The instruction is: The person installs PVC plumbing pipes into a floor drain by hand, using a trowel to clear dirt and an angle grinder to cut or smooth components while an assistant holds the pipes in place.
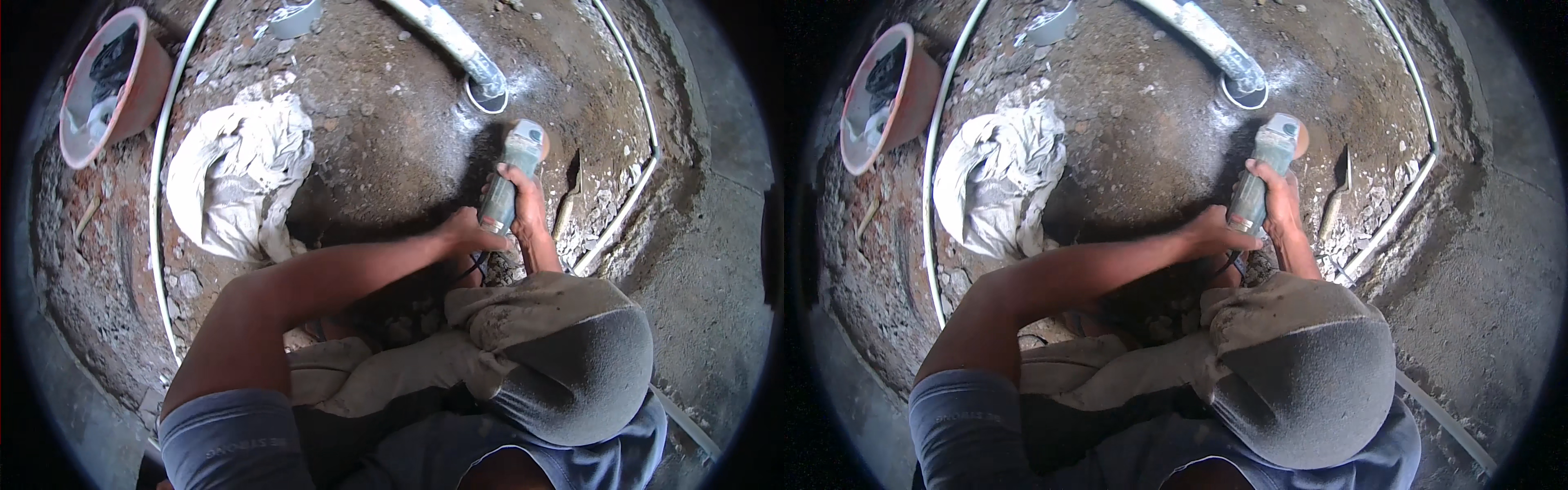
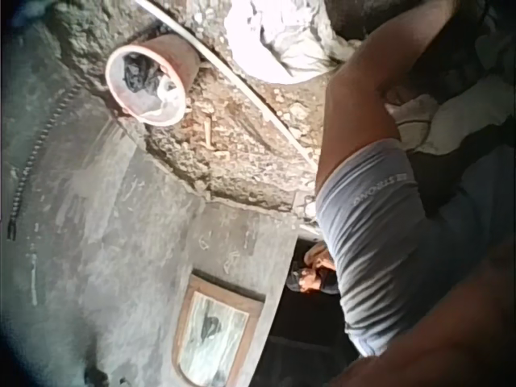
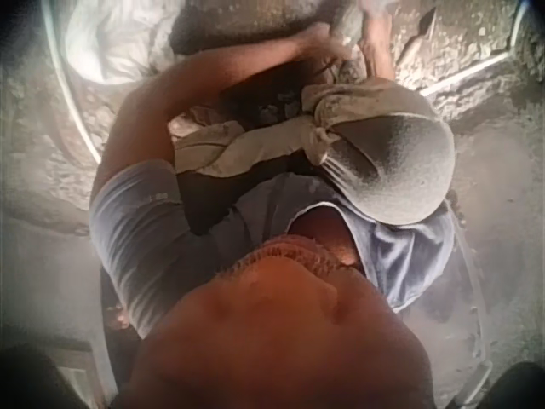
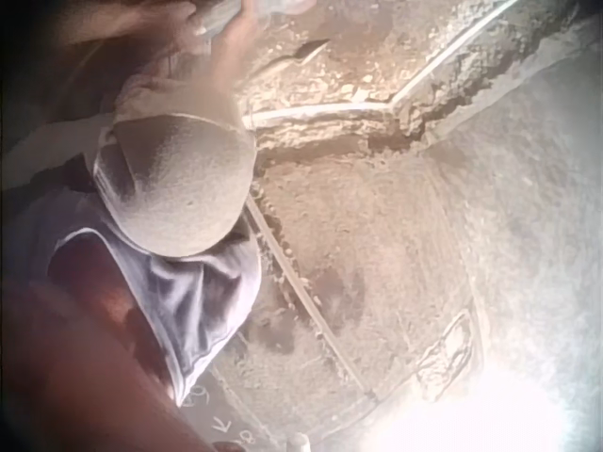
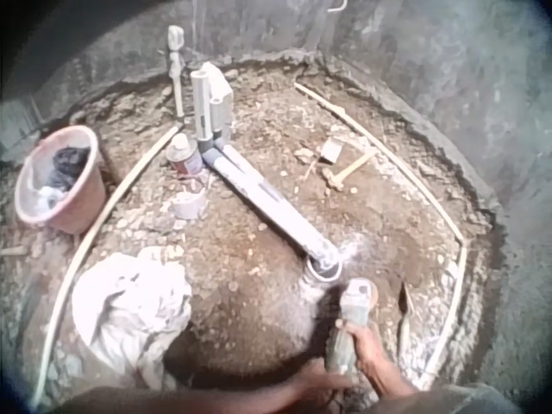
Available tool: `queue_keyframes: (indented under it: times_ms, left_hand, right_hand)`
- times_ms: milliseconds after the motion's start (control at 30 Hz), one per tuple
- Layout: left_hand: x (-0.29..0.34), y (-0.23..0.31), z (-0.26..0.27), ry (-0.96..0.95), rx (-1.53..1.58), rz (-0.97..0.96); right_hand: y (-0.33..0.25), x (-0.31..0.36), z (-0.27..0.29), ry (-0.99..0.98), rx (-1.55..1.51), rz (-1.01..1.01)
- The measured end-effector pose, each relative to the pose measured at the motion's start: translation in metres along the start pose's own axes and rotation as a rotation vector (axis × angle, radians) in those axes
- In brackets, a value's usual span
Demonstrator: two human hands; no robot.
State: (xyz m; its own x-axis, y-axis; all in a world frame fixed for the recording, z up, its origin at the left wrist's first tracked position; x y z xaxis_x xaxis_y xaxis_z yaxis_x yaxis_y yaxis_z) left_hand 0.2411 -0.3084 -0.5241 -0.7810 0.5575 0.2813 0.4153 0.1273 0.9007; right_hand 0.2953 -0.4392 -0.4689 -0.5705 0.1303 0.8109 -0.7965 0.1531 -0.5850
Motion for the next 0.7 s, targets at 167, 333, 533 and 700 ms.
queue_keyframes:
  times_ms: [167,333,533,700]
  left_hand:
    - [-0.066,0.040,0.076,0.186,-0.444,-0.198]
    - [-0.153,0.038,0.117,0.357,-0.776,-0.007]
    - [-0.189,0.008,0.116,0.508,-0.634,0.098]
    - [-0.198,0.001,0.108,0.475,-0.552,0.138]
  right_hand:
    - [-0.042,0.025,0.038,0.069,-0.074,0.133]
    - [-0.053,0.017,0.057,0.049,-0.149,0.154]
    - [-0.049,0.010,0.064,0.021,-0.109,0.120]
    - [-0.048,0.004,0.071,0.026,-0.104,0.110]
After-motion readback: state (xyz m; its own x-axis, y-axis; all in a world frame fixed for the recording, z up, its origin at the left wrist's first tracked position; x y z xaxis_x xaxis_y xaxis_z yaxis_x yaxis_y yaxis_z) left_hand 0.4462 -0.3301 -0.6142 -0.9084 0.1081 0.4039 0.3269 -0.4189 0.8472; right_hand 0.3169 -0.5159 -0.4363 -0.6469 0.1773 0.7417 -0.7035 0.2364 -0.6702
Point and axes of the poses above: each hand's wrist, its own x-axis away from the middle knuckle, its own z-axis out of the back of the hand, y = z × x, the point moved 4 cm from there along -x, towards the middle knuckle, and after that the axes turned 14 degrees about -z, right-handed, at the moved point
